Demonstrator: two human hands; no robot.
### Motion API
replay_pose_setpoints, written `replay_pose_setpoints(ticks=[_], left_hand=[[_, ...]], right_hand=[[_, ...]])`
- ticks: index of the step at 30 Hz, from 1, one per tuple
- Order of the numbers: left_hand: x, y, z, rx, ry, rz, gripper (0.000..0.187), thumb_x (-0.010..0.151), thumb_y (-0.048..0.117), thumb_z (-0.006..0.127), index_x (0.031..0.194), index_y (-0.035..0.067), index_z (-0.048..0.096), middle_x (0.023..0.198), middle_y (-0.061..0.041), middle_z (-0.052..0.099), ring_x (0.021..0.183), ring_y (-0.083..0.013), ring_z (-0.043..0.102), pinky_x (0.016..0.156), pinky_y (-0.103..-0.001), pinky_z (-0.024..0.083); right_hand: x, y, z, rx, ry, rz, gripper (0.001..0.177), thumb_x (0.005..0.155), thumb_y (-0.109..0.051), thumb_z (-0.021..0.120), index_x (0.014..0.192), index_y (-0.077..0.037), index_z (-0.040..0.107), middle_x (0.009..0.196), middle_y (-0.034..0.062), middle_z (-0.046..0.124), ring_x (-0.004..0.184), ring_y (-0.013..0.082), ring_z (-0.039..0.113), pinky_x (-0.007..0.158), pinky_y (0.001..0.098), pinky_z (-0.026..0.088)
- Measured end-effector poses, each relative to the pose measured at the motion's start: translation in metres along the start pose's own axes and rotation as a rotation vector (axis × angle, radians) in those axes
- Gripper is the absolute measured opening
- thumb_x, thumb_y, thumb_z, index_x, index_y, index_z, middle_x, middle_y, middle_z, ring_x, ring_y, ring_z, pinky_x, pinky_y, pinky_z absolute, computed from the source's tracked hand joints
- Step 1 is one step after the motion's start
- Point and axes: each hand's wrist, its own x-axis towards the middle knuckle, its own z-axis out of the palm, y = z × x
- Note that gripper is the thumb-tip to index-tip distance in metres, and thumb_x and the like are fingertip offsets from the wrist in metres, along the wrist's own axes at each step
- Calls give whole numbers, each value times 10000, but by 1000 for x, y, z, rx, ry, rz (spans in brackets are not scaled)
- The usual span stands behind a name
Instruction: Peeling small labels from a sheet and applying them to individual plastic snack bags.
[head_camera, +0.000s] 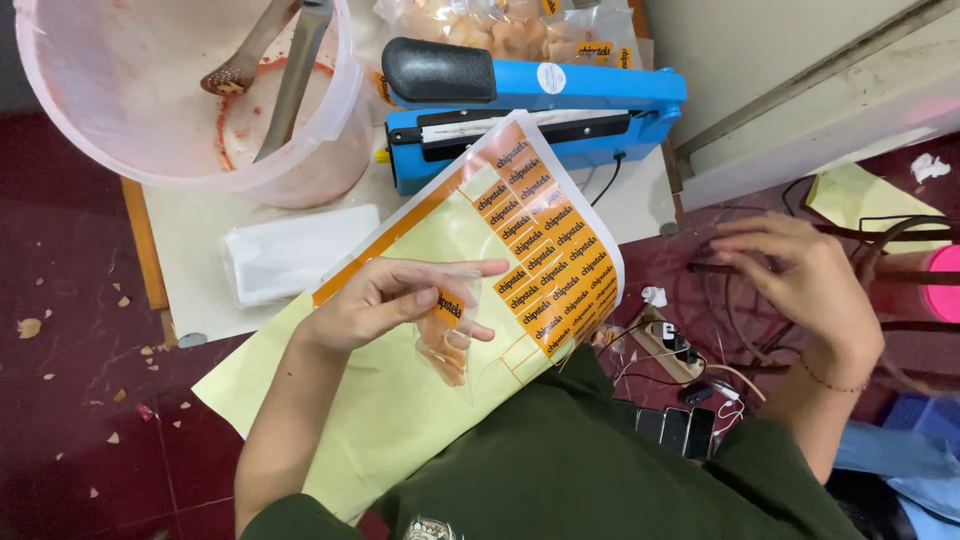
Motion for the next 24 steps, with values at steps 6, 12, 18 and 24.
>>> replay_pose_setpoints(ticks=[6, 12, 18, 24], left_hand=[[7, -3, -4, 184, -10, -63, 404, 1118, 298, 428, 1266, -19, 631, 1312, -148, 679, 1016, -283, 776, 1246, -467, 407], [10, 2, 16, 433, 317, -101, 557, 1079, 403, 356, 1189, -21, 700, 1205, -148, 742, 1206, -269, 691, 1080, -360, 524], [31, 105, 43, 1009, 506, 122, 508, 1113, 332, 281, 1399, 28, 572, 1138, -72, 498, 1090, -182, 541, 1018, -301, 460], [142, 134, -67, 1136, 472, 442, 167, 1079, 39, 582, 1207, -46, 649, 1221, -146, 693, 1147, -202, 672, 978, -275, 543]], right_hand=[[59, -23, -10, 12, 123, -60, 354, 1105, -49, 574, 1452, -4, 628, 1103, 118, 762, 1002, 238, 700, 936, 404, 575], [177, -27, -16, 70, 212, -308, 374, 1106, 78, 541, 1479, 94, 549, 1355, 280, 644, 1227, 403, 619, 1027, 493, 483], [270, 34, 11, 76, -133, -64, 101, 1001, -96, 710, 1101, -83, 719, 981, 63, 720, 911, 196, 634, 792, 379, 465], [296, 52, 13, 162, -242, -7, 157, 967, -138, 714, 1088, -84, 798, 1009, 44, 777, 876, 146, 665, 784, 305, 488]])
